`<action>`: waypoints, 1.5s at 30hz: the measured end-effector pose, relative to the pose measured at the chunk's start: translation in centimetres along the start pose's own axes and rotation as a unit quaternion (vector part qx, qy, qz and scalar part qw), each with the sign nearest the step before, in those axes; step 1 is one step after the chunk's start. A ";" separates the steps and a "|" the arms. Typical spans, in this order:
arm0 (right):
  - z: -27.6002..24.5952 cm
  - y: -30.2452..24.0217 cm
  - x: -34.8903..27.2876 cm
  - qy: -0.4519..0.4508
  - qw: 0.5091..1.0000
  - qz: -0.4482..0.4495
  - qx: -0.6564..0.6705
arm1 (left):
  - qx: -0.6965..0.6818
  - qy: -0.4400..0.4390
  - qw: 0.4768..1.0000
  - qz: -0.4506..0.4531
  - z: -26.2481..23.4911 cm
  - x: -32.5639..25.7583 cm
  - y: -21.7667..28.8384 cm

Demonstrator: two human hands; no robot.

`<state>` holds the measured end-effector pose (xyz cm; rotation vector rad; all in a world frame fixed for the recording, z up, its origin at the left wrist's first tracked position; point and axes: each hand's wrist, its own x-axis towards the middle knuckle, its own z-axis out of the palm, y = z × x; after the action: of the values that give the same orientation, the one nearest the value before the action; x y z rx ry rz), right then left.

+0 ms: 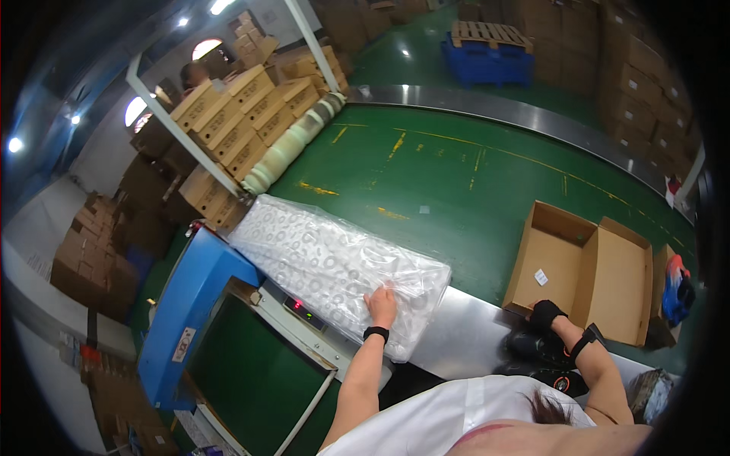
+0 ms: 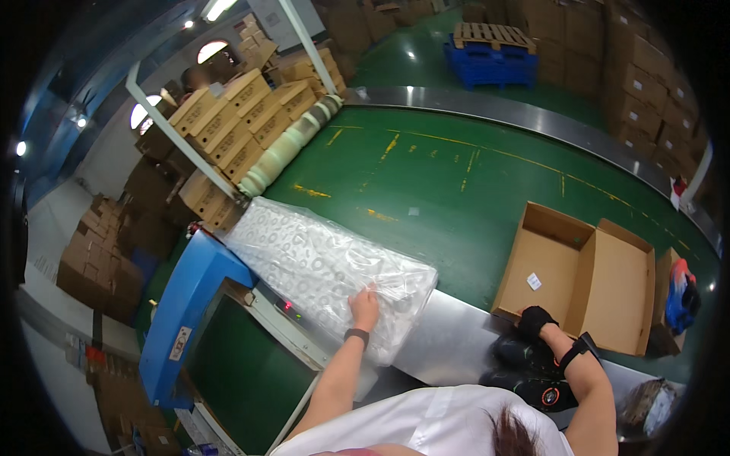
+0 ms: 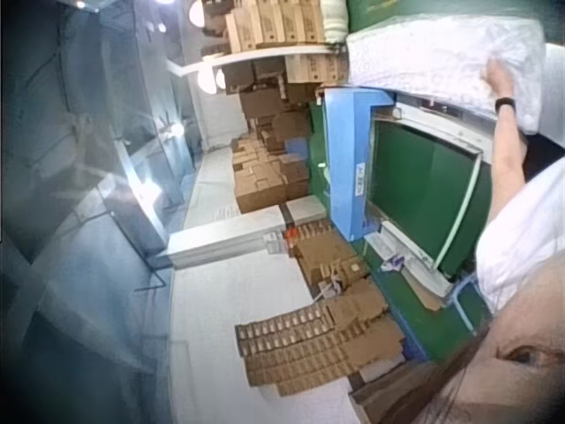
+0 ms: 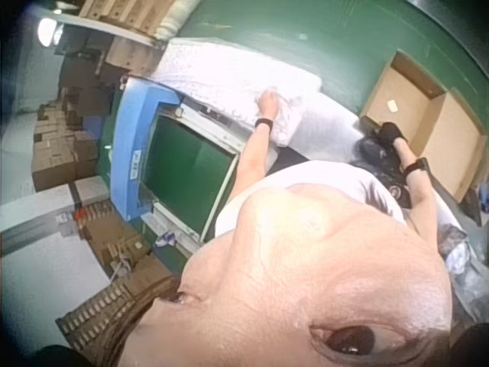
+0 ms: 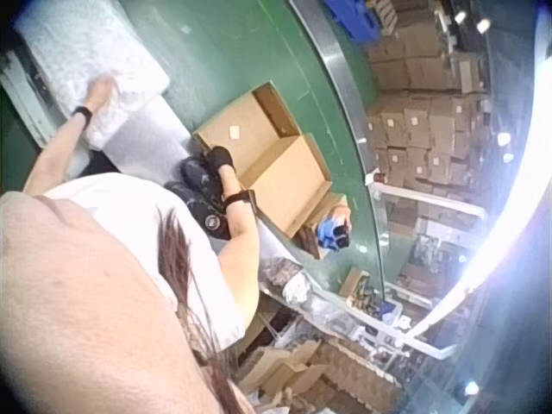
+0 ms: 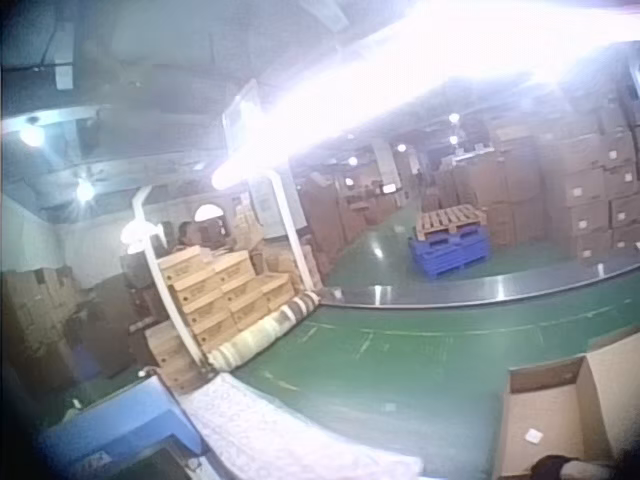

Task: Packing shoes and wrapping paper into shoeboxes on a factory conveyor belt.

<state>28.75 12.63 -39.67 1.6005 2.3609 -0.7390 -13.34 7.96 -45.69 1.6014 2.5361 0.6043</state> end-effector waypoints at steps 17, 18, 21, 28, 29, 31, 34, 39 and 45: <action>-0.2 0.9 3.0 -0.040 0.993 -0.108 0.003 | -0.466 0.136 0.873 0.046 -15.6 -3.9 16.5; -1.6 -0.8 0.8 -0.014 0.993 -0.116 0.004 | -0.464 0.102 0.878 0.066 -15.5 -4.7 19.8; -3.8 -3.4 -2.8 0.158 0.928 -0.322 0.096 | -0.605 -0.060 0.791 0.066 -14.7 -6.3 27.8; -7.0 -2.7 -6.0 0.305 0.643 -0.047 0.701 | -0.675 -0.188 0.700 0.135 -9.6 -5.9 37.1; -7.6 -1.5 -6.0 0.335 0.640 0.024 0.691 | -0.566 -0.084 0.785 0.238 -8.7 -5.8 37.6; -8.6 2.7 -5.1 0.406 0.632 0.114 0.650 | -0.408 -0.023 0.847 0.340 -6.8 -6.0 38.0; -9.3 10.8 -5.0 0.556 0.466 0.092 0.681 | -0.141 -0.010 0.910 0.390 -3.3 -6.2 35.9; -5.4 29.0 -9.8 0.723 0.466 0.227 0.457 | 0.015 -0.173 0.939 0.296 2.6 -5.5 30.8; -3.1 33.1 -15.9 0.782 0.374 0.250 0.431 | -0.177 -0.076 0.958 0.213 4.5 -2.1 27.2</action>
<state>65.60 10.87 -39.97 4.7616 0.9829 0.0720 11.93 17.61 -40.03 1.9647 1.8479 0.8749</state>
